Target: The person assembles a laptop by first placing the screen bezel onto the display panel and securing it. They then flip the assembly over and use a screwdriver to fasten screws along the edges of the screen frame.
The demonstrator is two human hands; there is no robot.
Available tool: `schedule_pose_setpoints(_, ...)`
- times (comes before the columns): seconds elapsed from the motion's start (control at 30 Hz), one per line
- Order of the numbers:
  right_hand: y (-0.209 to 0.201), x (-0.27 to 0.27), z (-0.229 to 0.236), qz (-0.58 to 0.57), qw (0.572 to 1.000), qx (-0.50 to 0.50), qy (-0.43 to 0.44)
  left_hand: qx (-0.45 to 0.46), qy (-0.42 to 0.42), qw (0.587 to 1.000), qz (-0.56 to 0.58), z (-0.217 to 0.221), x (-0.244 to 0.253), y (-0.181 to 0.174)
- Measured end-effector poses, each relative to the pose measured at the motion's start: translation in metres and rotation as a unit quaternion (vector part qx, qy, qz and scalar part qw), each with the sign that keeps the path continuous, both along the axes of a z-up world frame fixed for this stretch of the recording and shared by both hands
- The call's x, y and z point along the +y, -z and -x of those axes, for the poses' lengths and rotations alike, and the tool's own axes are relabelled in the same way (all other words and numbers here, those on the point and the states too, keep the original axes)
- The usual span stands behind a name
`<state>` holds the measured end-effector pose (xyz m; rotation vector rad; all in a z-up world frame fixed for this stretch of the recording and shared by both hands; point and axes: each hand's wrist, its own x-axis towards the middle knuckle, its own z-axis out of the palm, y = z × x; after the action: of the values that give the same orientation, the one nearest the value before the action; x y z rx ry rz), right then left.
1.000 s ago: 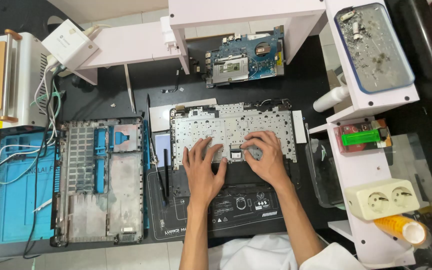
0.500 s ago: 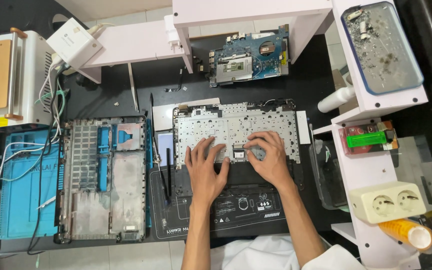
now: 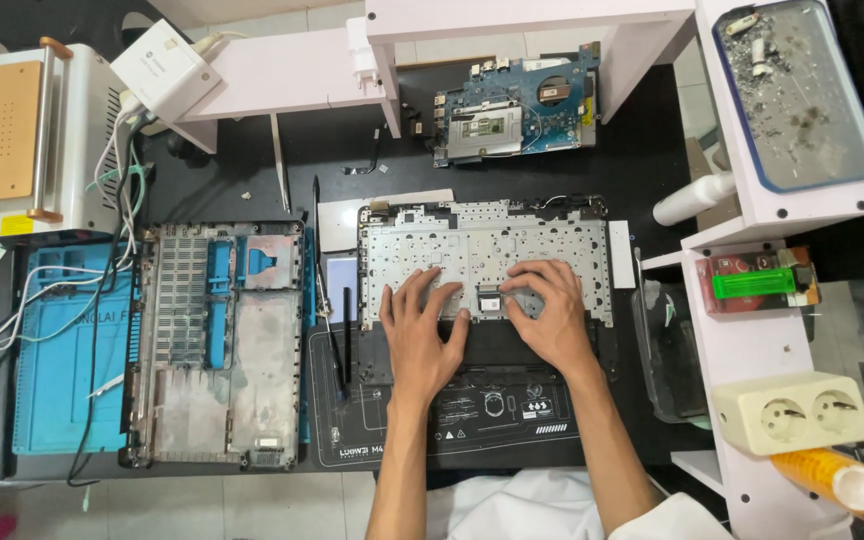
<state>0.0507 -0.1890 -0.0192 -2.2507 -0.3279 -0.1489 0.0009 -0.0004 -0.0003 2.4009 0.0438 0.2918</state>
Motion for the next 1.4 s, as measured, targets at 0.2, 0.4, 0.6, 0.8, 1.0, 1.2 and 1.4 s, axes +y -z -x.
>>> schedule_pose_setpoints(0.2, 0.001, 0.0, 0.001, 0.005, 1.0, 0.005, 0.003, 0.007, -0.002, 1.0, 0.001, 0.0, 0.0, 0.0)
schedule_pose_setpoints(0.4, 0.002, -0.001, 0.001, 0.001, 1.0, 0.003, 0.0, 0.006, -0.001, 1.0, 0.0, 0.0, 0.0, 0.0)
schedule_pose_setpoints(0.6, -0.001, 0.0, 0.001, 0.001, 1.0, -0.005, -0.003, 0.006, -0.002, 1.0, -0.004, 0.0, 0.0, -0.001)
schedule_pose_setpoints(0.8, -0.001, -0.003, 0.002, -0.001, 1.0, -0.001, -0.012, 0.002, -0.004, 1.0, 0.001, 0.0, -0.001, -0.001)
schedule_pose_setpoints(1.0, -0.035, -0.007, 0.035, -0.002, 0.999, 0.044, -0.011, 0.001, 0.039, 0.999, 0.009, 0.008, 0.006, 0.003)
schedule_pose_setpoints(1.2, -0.045, -0.017, 0.079, 0.091, 0.974, 0.138, -0.158, 0.034, 0.103, 0.994, -0.005, 0.049, -0.001, -0.012)
schedule_pose_setpoints(1.4, -0.04, -0.015, 0.072, 0.117, 0.97, 0.119, -0.175, 0.038, 0.128, 0.991, -0.02, 0.064, -0.005, -0.014)
